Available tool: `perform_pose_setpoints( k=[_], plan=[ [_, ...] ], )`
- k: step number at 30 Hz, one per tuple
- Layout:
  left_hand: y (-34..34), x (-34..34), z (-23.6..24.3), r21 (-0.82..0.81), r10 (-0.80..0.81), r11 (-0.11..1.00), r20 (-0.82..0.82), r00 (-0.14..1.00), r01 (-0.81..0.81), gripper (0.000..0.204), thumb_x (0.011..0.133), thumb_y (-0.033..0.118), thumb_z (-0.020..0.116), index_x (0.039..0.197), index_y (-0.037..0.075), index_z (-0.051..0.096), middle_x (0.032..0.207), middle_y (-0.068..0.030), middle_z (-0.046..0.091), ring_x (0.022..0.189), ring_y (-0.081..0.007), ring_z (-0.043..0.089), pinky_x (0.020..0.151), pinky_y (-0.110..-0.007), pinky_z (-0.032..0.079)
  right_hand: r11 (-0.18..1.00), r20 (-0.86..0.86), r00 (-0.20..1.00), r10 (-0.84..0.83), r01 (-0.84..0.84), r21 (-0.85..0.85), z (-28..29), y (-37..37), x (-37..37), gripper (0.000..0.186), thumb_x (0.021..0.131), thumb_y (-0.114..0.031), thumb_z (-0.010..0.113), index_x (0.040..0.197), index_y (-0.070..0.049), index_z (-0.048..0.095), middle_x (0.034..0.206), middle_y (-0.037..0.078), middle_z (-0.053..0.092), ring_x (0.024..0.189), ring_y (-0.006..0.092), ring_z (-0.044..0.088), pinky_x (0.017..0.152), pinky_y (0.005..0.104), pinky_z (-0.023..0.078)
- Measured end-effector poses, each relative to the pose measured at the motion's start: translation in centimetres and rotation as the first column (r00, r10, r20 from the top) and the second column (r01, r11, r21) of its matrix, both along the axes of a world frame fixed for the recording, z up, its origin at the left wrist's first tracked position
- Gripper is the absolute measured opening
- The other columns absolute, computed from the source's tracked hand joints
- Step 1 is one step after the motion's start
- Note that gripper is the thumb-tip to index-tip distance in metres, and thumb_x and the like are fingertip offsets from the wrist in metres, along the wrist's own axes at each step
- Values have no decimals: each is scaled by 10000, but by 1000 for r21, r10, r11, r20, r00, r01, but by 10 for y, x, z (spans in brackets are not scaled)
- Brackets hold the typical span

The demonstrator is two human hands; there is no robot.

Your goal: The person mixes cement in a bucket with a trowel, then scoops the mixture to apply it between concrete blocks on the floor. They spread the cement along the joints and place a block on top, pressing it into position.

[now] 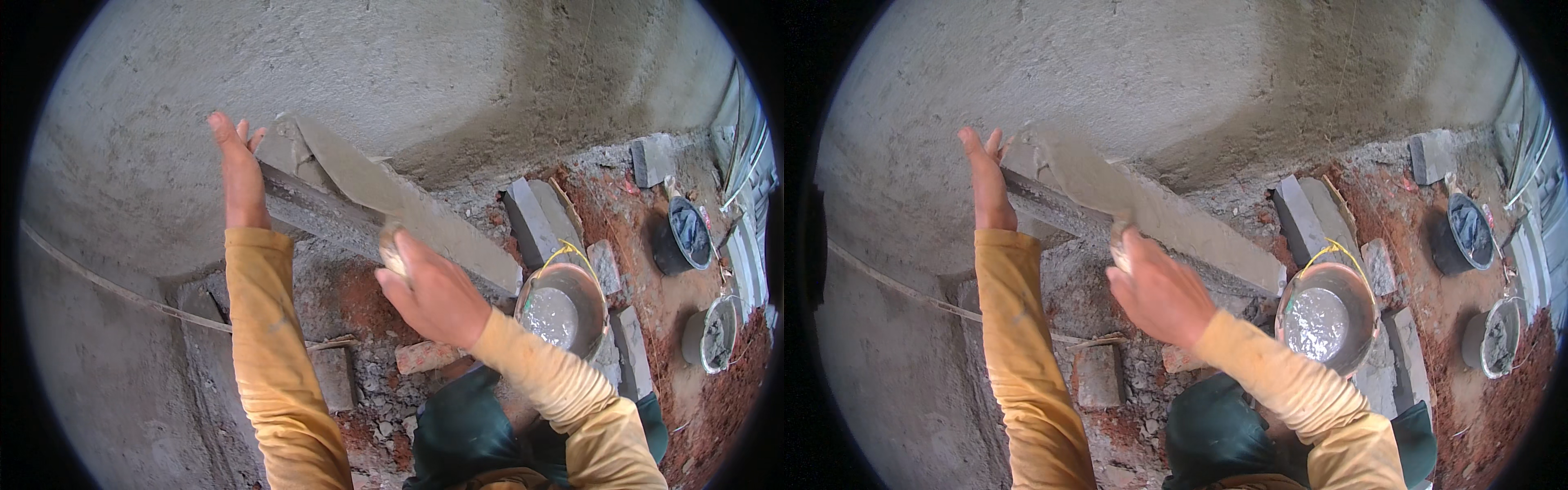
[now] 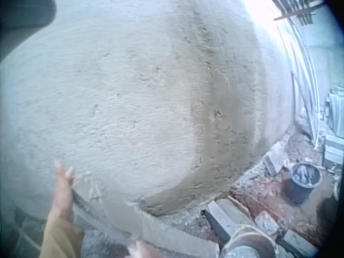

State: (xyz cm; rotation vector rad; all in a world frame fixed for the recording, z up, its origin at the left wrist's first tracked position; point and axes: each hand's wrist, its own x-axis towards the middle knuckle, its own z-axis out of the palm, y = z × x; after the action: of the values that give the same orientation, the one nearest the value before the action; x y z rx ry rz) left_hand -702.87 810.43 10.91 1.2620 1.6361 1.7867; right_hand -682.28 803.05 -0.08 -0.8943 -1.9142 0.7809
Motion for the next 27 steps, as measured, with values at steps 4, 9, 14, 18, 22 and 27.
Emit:
perform_pose_setpoints(
  k=[4,9,14,18,22,27],
  plan=[
    [3,-7,-3,-36,-8,999,-29,1000,6,962,872,752,212,1499,38,61,1480,-198,313,1393,-311,228,1144,-441,83,897,275,947,165,-28,-441,26,55,19,462,896,-245,580,1219,55,443,1000,234,594,768,363,608,712,419,498],
    [4,-10,-5,-27,26,999,-27,999,-27,968,868,757,204,1488,18,137,1480,-185,320,1397,-303,221,1144,-440,76,905,17,999,44,-33,-423,6,24,58,470,888,-316,590,1168,52,508,917,174,640,710,259,644,665,374,502],
    [-4,1,-2,3,-40,999,-61,997,40,965,868,755,215,1494,29,113,1488,-179,313,1396,-285,237,1145,-432,74,681,-290,952,98,-277,-678,9,-24,62,432,897,-278,608,1152,56,504,767,86,587,549,96,566,526,284,474],
    [-2,-1,0,-64,-39,997,-56,998,35,958,870,752,234,1503,64,27,1481,-182,327,1385,-280,272,1147,-421,75,859,-90,968,236,-251,-446,30,-31,53,375,891,-285,600,1073,31,513,771,204,595,691,385,607,614,398,464],
    [9,-16,1,-38,-81,996,-30,996,80,968,862,766,223,1489,31,152,1472,-197,335,1404,-291,220,1147,-420,65,863,80,921,381,-323,-389,41,-41,71,357,883,-273,608,1077,12,512,867,250,603,832,453,585,692,442,466],
    [-2,-11,0,-72,-97,993,6,995,97,1017,843,792,199,1455,-19,250,1465,-225,332,1421,-316,152,1146,-424,56,898,-71,989,131,-149,-413,27,-34,56,443,870,-269,618,1152,54,506,952,265,615,927,432,604,772,434,487]
  ],
)
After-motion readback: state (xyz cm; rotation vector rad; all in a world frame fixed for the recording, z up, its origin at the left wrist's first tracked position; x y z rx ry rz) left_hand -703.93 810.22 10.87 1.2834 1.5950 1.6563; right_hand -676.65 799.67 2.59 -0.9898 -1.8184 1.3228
